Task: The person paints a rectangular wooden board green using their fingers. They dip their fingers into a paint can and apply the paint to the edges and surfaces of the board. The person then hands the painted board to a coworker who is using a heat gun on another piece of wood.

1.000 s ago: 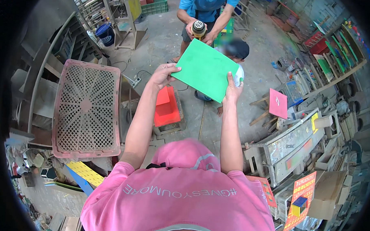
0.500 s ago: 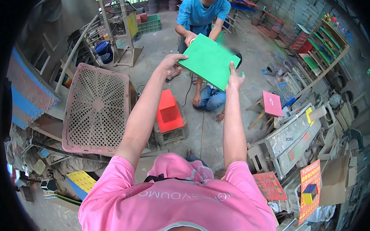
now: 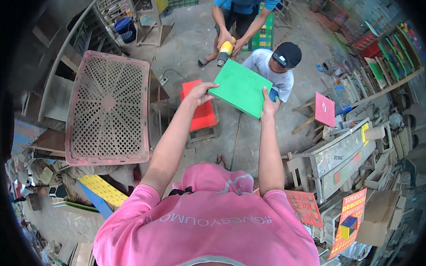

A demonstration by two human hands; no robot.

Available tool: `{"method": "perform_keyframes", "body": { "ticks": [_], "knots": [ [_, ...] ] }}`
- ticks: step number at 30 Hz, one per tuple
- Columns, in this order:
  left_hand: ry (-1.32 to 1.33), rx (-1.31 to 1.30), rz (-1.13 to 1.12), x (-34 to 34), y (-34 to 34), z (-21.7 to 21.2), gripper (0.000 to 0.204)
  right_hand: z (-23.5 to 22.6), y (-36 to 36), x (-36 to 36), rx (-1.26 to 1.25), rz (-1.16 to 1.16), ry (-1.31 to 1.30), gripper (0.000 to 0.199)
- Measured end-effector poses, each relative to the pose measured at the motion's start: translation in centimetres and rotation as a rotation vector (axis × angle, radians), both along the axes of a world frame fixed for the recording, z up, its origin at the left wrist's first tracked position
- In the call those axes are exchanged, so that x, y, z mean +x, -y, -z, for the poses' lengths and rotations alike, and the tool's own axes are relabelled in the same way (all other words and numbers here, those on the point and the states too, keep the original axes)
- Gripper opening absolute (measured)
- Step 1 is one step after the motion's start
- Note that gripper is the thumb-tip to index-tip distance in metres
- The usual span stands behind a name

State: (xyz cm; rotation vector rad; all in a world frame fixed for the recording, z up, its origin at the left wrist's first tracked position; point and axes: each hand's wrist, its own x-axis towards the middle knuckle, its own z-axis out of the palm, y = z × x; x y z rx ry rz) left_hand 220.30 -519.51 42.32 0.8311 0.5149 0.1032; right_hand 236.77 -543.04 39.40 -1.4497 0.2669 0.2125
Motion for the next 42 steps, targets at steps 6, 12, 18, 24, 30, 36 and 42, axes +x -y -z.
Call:
{"method": "perform_keyframes", "body": {
  "ticks": [6, 12, 18, 24, 30, 36, 42],
  "knots": [
    [-0.127, 0.008, -0.052, -3.0, 4.8, 5.6, 0.016, 6.5, 3.4, -2.7, 0.079, -0.067, -0.115, 0.100],
    [-0.191, 0.056, -0.042, -7.5, 8.6, 6.1, 0.016, 5.2, 6.2, -7.2, 0.125, -0.119, -0.184, 0.096],
    [0.077, 0.301, 0.025, -9.4, 10.9, -2.8, 0.024, 1.6, 9.0, -7.6, 0.380, -0.244, 0.121, 0.095],
    [0.256, 0.494, -0.026, -7.5, 13.0, -15.3, 0.035, -6.4, 10.0, -6.9, 0.510, -0.246, 0.456, 0.099],
    [0.393, 0.905, -0.110, -8.9, 14.7, -20.1, 0.024, -11.2, 10.1, -7.7, 0.679, -0.341, 0.480, 0.129],
    [0.468, 1.143, -0.165, -9.9, 16.1, -22.7, 0.028, -10.9, 9.6, -6.3, 0.793, -0.469, 0.488, 0.119],
    [0.545, 1.286, -0.175, -10.6, 17.0, -23.5, 0.032, -12.2, 9.0, -6.7, 0.937, -0.550, 0.480, 0.101]
  ]
}}
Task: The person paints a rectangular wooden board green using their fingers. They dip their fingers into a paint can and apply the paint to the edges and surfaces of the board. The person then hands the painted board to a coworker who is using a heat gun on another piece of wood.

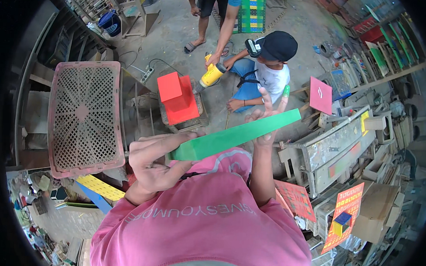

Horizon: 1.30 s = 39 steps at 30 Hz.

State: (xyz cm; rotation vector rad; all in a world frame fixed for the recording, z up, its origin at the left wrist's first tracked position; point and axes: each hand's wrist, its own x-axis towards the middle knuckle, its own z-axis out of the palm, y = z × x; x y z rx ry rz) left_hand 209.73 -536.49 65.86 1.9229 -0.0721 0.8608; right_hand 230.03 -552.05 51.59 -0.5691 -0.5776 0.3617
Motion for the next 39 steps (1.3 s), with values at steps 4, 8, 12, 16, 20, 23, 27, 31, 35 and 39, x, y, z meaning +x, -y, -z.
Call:
{"method": "perform_keyframes", "body": {
  "ticks": [4, 8, 12, 16, 20, 23, 27, 31, 35, 39],
  "knots": [
    [0.020, 0.039, 0.006, -0.5, 0.5, 0.2, 0.032, -0.4, 0.3, 0.2, 0.079, -0.021, 0.012, 0.098],
    [0.140, 0.021, 0.011, -0.9, 1.1, 0.6, 0.033, -2.8, 0.8, -0.2, 0.093, -0.021, 0.045, 0.122],
    [0.230, 0.102, 0.025, -1.2, 1.0, 1.2, 0.031, -3.9, 1.7, 0.4, 0.149, -0.014, 0.101, 0.126],
    [0.294, 0.148, 0.021, -1.4, 1.3, 1.6, 0.026, -4.7, 1.9, 0.6, 0.231, -0.036, 0.158, 0.108],
    [0.293, 0.172, 0.048, -1.5, 1.2, 1.9, 0.023, -5.4, 2.7, 1.0, 0.274, -0.043, 0.211, 0.098],
    [0.324, 0.143, 0.051, -1.5, 1.5, 2.2, 0.022, -5.7, 3.0, 1.4, 0.316, -0.099, 0.275, 0.095],
    [0.219, 0.221, 0.072, -2.0, 1.4, 1.3, 0.038, -5.7, 3.1, 1.3, 0.326, -0.100, 0.259, 0.095],
    [0.376, 0.132, 0.055, -1.3, 1.7, 2.9, 0.030, -5.6, 3.4, 1.7, 0.304, -0.091, 0.309, 0.095],
    [0.429, 0.098, 0.047, -1.1, 1.9, 3.4, 0.032, -6.3, 3.3, 1.0, 0.293, -0.072, 0.269, 0.095],
    [0.443, 0.080, 0.033, -1.1, 2.1, 3.1, 0.036, -6.2, 3.4, 1.2, 0.261, -0.055, 0.260, 0.097]
  ]
}}
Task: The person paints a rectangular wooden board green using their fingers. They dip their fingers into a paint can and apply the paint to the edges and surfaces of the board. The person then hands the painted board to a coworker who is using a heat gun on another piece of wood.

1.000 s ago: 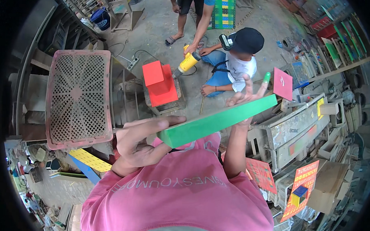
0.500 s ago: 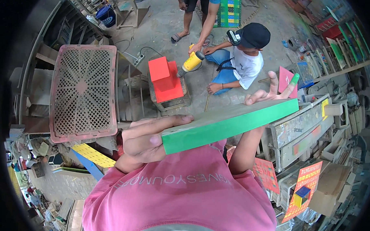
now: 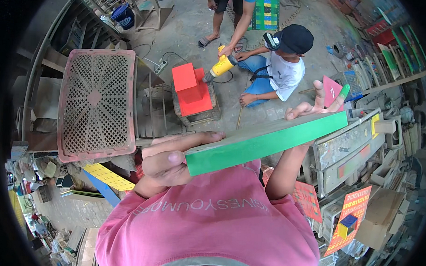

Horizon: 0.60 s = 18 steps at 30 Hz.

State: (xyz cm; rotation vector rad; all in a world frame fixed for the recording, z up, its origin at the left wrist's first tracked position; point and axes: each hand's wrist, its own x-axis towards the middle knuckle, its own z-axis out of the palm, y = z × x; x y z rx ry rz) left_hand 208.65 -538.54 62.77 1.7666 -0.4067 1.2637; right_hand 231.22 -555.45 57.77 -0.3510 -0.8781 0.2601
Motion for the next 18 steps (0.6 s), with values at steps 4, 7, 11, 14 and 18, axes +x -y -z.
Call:
{"method": "perform_keyframes", "body": {
  "ticks": [4, 7, 11, 14, 18],
  "knots": [
    [-0.081, 0.047, 0.004, -0.3, -0.6, -0.6, 0.037, -0.5, 0.0, -0.4, -0.074, 0.082, -0.013, 0.100],
    [-0.125, 0.043, 0.006, -0.4, -0.7, -0.9, 0.036, -1.0, -0.2, -0.9, -0.149, 0.148, -0.056, 0.103],
    [-0.119, 0.020, 0.011, -0.3, -0.6, -0.8, 0.039, -1.0, 0.2, -1.2, -0.216, 0.218, -0.099, 0.109],
    [-0.123, 0.018, 0.015, -0.3, -0.8, -0.6, 0.041, -1.1, 0.1, -1.4, -0.288, 0.285, -0.058, 0.122],
    [-0.116, 0.045, 0.029, -0.1, -1.2, -0.2, 0.044, -1.0, -0.1, -1.5, -0.287, 0.282, -0.033, 0.137]
  ]
}}
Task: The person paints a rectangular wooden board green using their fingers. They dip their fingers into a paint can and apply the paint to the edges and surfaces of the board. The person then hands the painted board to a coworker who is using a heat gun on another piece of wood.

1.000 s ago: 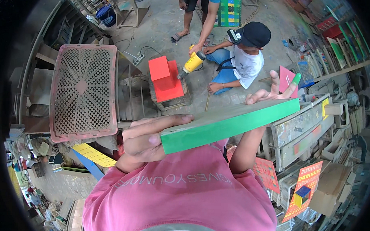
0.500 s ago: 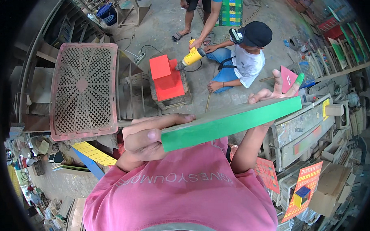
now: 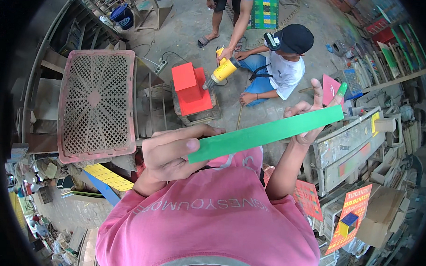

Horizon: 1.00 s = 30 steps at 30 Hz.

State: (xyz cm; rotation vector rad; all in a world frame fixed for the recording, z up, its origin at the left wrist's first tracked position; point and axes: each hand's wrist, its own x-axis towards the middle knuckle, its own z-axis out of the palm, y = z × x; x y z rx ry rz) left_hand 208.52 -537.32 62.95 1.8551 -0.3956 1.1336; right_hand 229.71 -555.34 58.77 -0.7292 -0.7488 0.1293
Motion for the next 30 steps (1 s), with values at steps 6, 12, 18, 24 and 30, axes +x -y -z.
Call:
{"method": "perform_keyframes", "body": {
  "ticks": [6, 12, 18, 24, 30],
  "knots": [
    [-0.016, -0.093, 0.007, 0.1, 0.5, 0.2, 0.046, 0.3, 0.3, 0.0, -0.040, 0.040, -0.031, 0.143],
    [-0.027, -0.045, 0.012, 0.0, 0.2, 0.2, 0.054, 0.8, 0.5, 0.0, -0.057, 0.067, -0.030, 0.144],
    [-0.089, -0.178, 0.000, -0.2, 0.6, 0.1, 0.059, 1.6, 1.0, -0.3, 0.006, 0.061, -0.069, 0.132],
    [-0.520, -0.552, 0.246, 1.8, 0.3, 2.8, 0.057, 3.4, 2.6, -2.2, -0.061, 0.196, -0.207, 0.121],
    [-0.763, -0.793, 0.523, 3.2, 2.0, 6.4, 0.026, 9.2, 8.2, -4.8, -0.248, 0.291, -0.322, 0.120]
  ]
}}
